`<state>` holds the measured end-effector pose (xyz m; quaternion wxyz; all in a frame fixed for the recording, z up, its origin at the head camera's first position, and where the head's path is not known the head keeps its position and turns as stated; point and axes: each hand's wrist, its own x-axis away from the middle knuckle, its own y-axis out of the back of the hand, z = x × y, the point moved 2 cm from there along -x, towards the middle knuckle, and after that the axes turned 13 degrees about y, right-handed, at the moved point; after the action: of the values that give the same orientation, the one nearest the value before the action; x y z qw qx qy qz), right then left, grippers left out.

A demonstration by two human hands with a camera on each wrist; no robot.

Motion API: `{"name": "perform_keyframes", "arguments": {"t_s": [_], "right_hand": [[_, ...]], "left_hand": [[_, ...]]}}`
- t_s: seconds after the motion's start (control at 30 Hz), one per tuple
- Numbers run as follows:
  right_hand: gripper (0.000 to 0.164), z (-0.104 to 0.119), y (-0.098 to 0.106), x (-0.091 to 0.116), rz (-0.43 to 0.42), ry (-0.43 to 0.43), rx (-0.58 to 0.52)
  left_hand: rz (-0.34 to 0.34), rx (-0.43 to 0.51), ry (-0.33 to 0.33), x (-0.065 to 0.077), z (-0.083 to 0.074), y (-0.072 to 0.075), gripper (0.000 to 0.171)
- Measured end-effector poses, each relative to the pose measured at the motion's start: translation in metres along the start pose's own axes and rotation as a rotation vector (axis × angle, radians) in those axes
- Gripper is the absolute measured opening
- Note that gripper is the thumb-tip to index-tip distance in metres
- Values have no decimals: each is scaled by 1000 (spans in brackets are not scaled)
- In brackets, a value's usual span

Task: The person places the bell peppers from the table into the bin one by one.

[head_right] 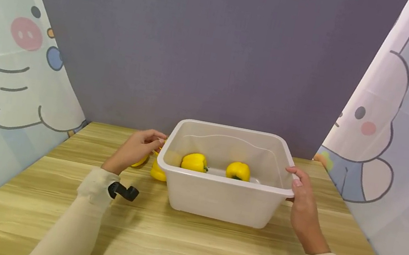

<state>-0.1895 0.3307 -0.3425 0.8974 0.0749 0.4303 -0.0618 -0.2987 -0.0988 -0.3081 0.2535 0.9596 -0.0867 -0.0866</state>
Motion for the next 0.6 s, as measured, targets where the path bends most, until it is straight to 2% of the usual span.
{"name": "perform_keyframes", "arguments": {"t_s": [0.23, 0.43, 0.6], "right_hand": [[36, -1, -2, -1, 8, 0, -9], [35, 0, -2, -2, 14, -11, -23], [35, 1, 0, 0, 5, -3, -24]], "left_hand": [[-29, -25, 42, 2, 5, 0, 28], [-42, -23, 53, 3, 8, 1, 28], [-32, -58, 46, 3, 10, -3, 32]]}}
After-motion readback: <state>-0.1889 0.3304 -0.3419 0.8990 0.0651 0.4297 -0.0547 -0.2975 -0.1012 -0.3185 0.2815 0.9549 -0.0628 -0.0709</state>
